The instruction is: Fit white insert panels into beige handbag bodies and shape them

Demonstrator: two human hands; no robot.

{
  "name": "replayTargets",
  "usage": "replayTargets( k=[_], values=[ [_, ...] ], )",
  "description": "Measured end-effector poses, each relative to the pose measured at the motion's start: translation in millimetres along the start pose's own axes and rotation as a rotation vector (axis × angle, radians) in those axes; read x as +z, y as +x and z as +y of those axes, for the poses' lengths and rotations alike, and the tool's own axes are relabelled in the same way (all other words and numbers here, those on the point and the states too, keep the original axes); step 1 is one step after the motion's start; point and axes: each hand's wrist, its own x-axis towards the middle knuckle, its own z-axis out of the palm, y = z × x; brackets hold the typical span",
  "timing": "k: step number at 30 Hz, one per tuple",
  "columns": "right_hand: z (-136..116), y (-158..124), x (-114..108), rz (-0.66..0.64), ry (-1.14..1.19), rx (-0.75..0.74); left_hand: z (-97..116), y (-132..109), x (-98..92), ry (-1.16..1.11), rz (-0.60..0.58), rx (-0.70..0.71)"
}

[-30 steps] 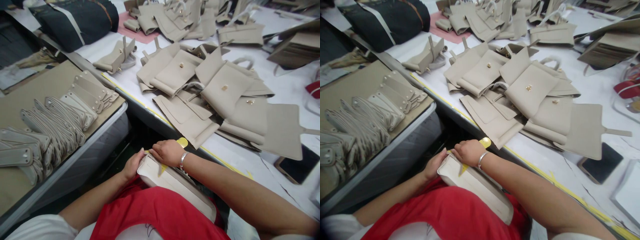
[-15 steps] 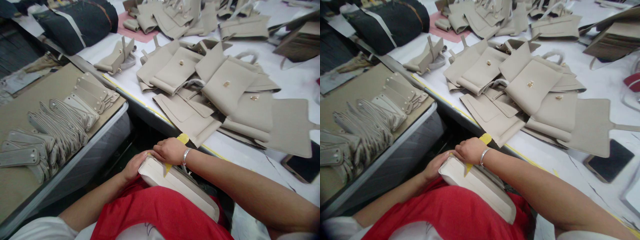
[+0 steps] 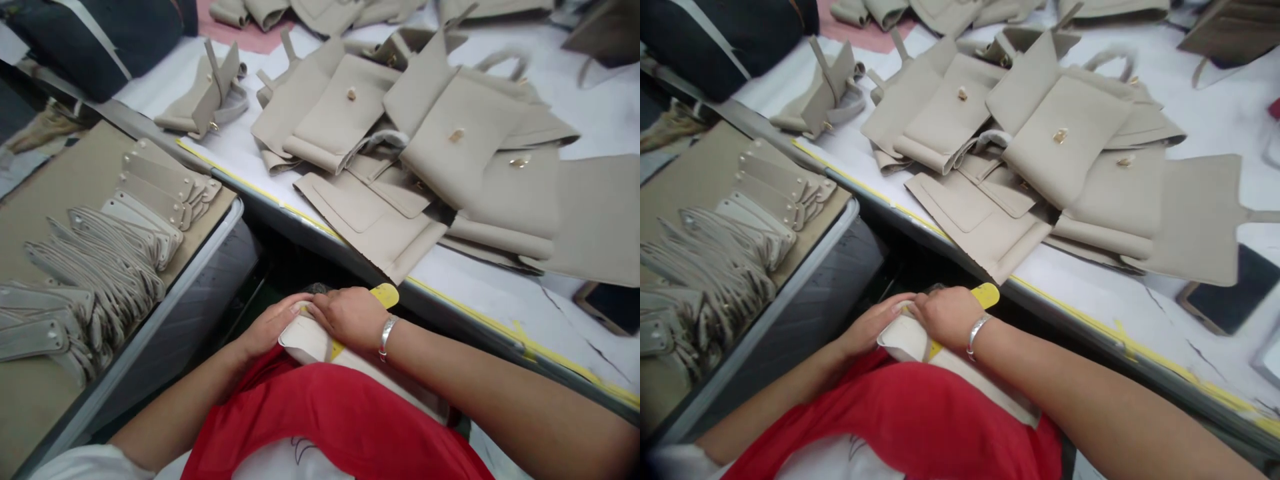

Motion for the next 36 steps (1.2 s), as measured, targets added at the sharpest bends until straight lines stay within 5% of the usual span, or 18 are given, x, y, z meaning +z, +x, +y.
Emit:
replayTargets(
  k=[9, 12, 18, 21, 26, 31, 36],
  values=[
    [-21.0, -22.7, -8.5, -0.031, -0.101, 0.205, -5.3, 1.2, -14.9, -0.241, -0.169, 0.103],
    [-26.9, -33.0, -13.3, -0.023, -0.041, 0.325, -1.2, 5.0, -25.0, -0.085, -0.232, 0.130],
    [-39.9, -87.8, -31.2, 0.114, 0.428, 0.502, 20.3, 9.4, -44.1, 0.392, -0.270, 0.238],
    [-57.2, -113.0, -28.1, 0.188, 0.738, 0.520, 29.2, -0.7, -47.1, 0.438, -0.303, 0.097],
    [-88.2, -122.3, 4.6, 0.214, 1.040, 0.464, 30.5, -20.3, -33.6, -0.026, -0.431, -0.228],
    [-100.1, -108.3, 33.5, 0.294, 0.834, 0.457, 12.4, -17.0, -13.1, -0.478, -0.447, -0.152],
    [-110.3, -88.2, 48.8, 0.330, 0.960, 0.491, -3.4, -13.6, 0.7, -0.657, -0.362, -0.013]
  ],
)
